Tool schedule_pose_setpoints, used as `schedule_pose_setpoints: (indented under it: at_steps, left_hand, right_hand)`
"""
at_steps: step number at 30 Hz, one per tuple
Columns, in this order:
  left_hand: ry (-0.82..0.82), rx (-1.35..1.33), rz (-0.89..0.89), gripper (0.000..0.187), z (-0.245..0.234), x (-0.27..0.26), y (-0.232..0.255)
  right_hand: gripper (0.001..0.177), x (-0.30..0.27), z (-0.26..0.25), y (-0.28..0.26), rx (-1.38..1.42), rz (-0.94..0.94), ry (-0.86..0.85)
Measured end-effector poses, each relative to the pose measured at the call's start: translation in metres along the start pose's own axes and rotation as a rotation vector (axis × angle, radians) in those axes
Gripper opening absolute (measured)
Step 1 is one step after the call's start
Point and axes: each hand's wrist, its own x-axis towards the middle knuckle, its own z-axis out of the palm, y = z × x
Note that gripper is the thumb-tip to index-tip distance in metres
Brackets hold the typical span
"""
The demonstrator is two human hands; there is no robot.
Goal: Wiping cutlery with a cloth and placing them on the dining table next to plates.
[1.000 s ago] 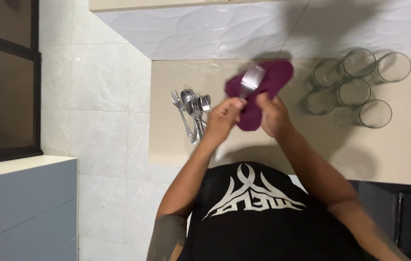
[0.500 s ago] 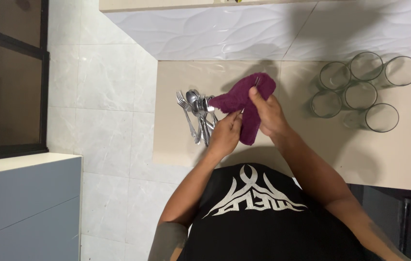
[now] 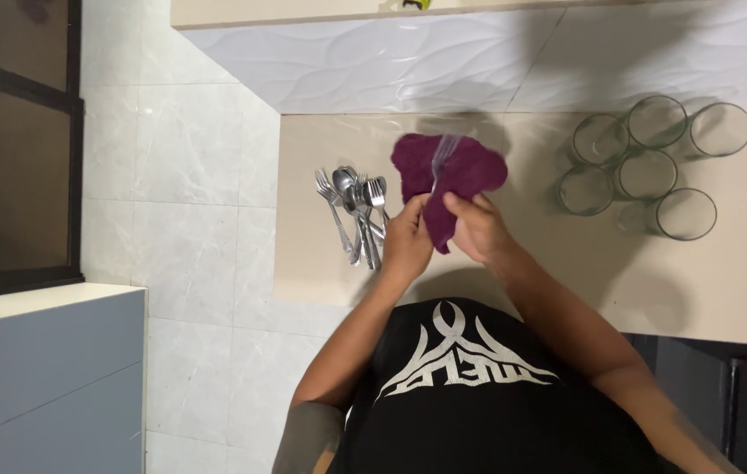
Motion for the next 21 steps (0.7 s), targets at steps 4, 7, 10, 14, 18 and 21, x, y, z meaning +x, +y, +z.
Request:
schedule_pose_setpoints:
  at_steps: [4, 7, 10, 14, 18, 21]
  left_hand:
    - [-0.034, 0.142, 0.228, 0.022, -0.002, 0.012, -0.067]
    - [-0.058, 0.272, 0.117, 0.021, -0.003, 0.007, -0.065]
    - [-0.061, 0.285, 0.030, 0.030, -0.004, -0.005, -0.020]
    - [-0.119, 0.234, -0.045, 0.033, -0.010, -0.010, -0.032]
    - [-0.099, 0.131, -0.158, 0.035, -0.025, -0.008, -0.045]
    - [-0.049, -0.082, -0.110, 0.034, -0.029, 0.002, -0.014]
  right_hand:
    - [0.030, 0.007, -0.047, 0.023, -0.119, -0.021, 0.050]
    - [0.026, 0.013, -0.019, 0.005, -0.160, -0.007, 0.102]
    - [0.030, 0.022, -0.022, -0.003, -0.239, -0.037, 0.156]
    - [0.031, 0.045, -0.070, -0.021, -0.700, -0.305, 0.351]
    - [0.035, 0.048, -0.033, -0.079, -0.396, -0.303, 0.267]
    - [0.040, 0.030, -0.041, -0.058, -0.483, -0.189, 0.088]
